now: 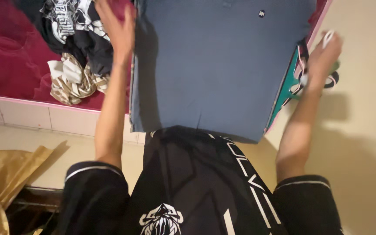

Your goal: The person uses a lint roller to remove lint from a blue polo shirt laid flat on a bed. They roll the adhesive roller repeatedly over the front, sleeves, and back of the shirt, then fold the shirt in half.

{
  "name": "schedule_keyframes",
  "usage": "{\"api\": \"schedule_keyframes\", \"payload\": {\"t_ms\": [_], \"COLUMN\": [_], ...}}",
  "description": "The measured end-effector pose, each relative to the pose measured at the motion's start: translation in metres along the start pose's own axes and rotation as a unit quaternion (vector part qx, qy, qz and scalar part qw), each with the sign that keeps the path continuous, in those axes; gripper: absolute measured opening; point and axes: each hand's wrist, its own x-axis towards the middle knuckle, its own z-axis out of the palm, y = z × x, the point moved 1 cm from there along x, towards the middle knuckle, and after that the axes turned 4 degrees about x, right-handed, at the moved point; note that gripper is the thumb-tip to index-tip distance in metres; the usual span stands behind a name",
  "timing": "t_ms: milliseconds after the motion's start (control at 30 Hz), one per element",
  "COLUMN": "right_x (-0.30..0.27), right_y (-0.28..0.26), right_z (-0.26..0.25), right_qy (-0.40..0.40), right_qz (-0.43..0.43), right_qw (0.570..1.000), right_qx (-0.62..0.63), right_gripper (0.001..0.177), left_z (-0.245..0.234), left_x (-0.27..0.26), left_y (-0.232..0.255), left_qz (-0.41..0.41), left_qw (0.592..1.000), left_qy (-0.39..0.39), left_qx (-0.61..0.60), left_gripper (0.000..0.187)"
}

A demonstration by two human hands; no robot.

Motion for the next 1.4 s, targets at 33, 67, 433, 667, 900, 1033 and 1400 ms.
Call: {"api": "schedule_keyframes", "payload": {"t_ms": [33, 67, 433, 667, 900, 1033, 1400], "right_x": [-0.022, -0.045, -0.327, -0.411, -0.422, -0.417, -0.415], "right_y": [-0.011, -0.021, -0.078, -0.051, -0.048, -0.048, -0.042], "right_z": [-0.011, -0.019, -0.065, -0.038, -0.022, -0.007, -0.014], "right_qy": [-0.019, -0.045, -0.012, -0.041, 0.054, 0.056, 0.062], "right_qz": [0.015, 0.015, 0.215, 0.339, 0.386, 0.408, 0.376], "right_qw": [0.999, 0.998, 0.976, 0.936, 0.879, 0.865, 0.890], "right_qx": [0.024, 0.033, -0.013, 0.086, 0.275, 0.288, 0.250], "right_gripper": [0.022, 0.019, 0.021, 0.037, 0.041, 0.036, 0.038], "left_z": [-0.016, -0.032, -0.163, -0.184, -0.164, -0.173, -0.175], "left_x": [-0.028, -0.053, -0.292, -0.347, -0.359, -0.354, -0.358], "left_y": [0.011, 0.019, 0.057, 0.031, 0.011, 0.011, -0.001], "left_qz": [-0.020, -0.038, -0.243, -0.284, -0.232, -0.239, -0.201], "left_qw": [1.000, 0.999, 0.970, 0.949, 0.929, 0.936, 0.942], "left_qy": [-0.012, -0.018, -0.021, -0.086, -0.078, -0.064, -0.076], "left_qx": [0.000, 0.001, -0.006, -0.109, -0.279, -0.248, -0.257], "left_gripper": [0.052, 0.049, 0.050, 0.037, 0.036, 0.043, 0.029]}}
